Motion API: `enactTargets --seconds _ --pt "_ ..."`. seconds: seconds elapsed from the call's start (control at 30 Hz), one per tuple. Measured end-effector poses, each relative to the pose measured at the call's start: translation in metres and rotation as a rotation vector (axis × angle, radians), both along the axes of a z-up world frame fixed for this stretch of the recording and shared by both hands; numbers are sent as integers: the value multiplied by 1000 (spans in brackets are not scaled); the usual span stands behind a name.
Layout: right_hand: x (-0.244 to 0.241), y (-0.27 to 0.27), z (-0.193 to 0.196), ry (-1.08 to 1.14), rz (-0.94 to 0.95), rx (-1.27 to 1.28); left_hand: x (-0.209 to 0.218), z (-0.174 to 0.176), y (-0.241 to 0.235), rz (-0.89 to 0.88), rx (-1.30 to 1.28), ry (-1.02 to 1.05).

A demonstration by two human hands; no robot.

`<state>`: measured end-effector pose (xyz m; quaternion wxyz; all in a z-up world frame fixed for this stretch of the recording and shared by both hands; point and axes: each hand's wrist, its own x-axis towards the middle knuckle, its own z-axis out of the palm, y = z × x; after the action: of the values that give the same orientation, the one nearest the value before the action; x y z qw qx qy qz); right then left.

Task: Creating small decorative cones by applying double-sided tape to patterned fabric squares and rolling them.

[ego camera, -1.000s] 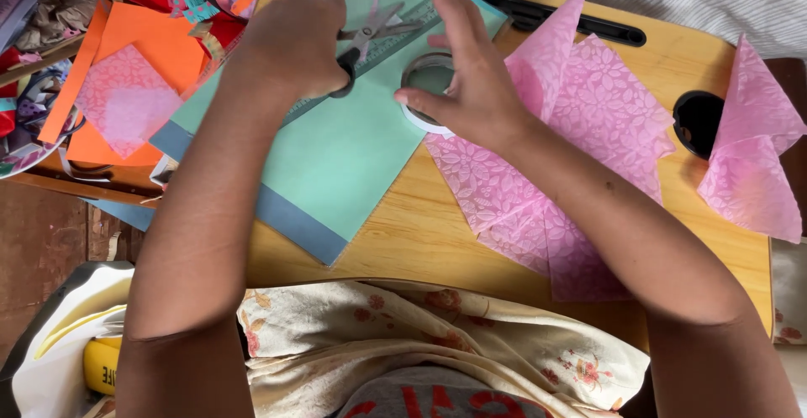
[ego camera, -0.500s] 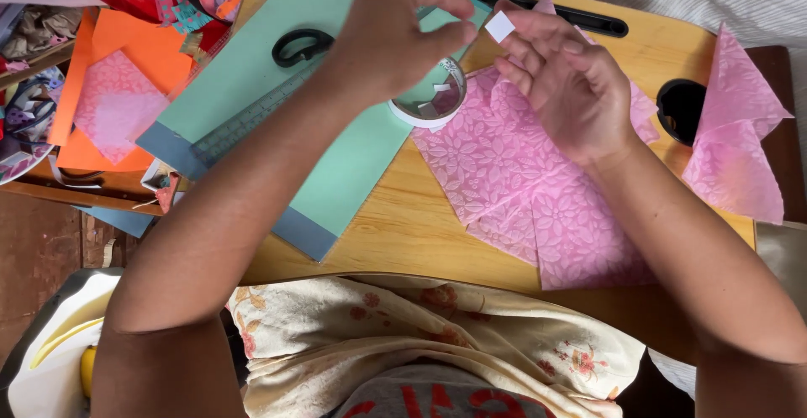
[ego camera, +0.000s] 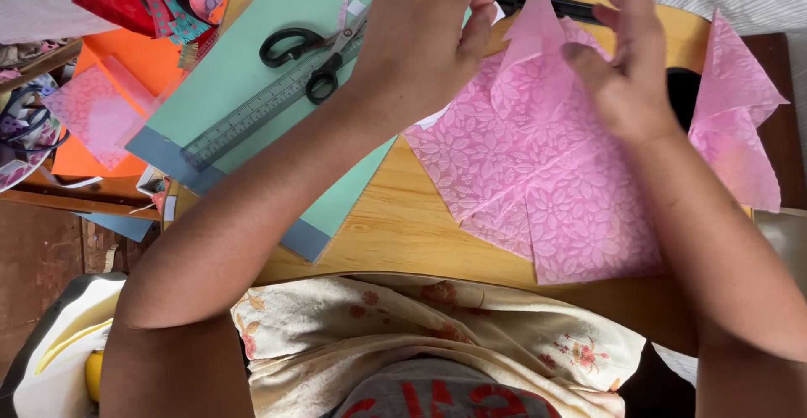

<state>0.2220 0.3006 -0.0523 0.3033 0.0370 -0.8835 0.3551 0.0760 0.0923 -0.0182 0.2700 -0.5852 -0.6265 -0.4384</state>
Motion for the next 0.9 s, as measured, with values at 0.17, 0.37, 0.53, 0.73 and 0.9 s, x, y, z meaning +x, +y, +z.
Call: enactTargets --seconds 0.17,0.37,0.53,0.73,0.9 --pt "8 3 0 -127 65 96 -10 -19 16 -75 9 -139" --pt "18 15 -11 -134 36 132 -19 -53 47 -65 -140 -375" --pt "23 20 -23 -118 -55 55 -4 -65 64 18 -402 -544" --pt "16 8 -29 -52 -170 -28 12 -69 76 14 -437 -487" --pt "13 0 -26 -52 -95 132 12 -67 72 -108 -422 -534"
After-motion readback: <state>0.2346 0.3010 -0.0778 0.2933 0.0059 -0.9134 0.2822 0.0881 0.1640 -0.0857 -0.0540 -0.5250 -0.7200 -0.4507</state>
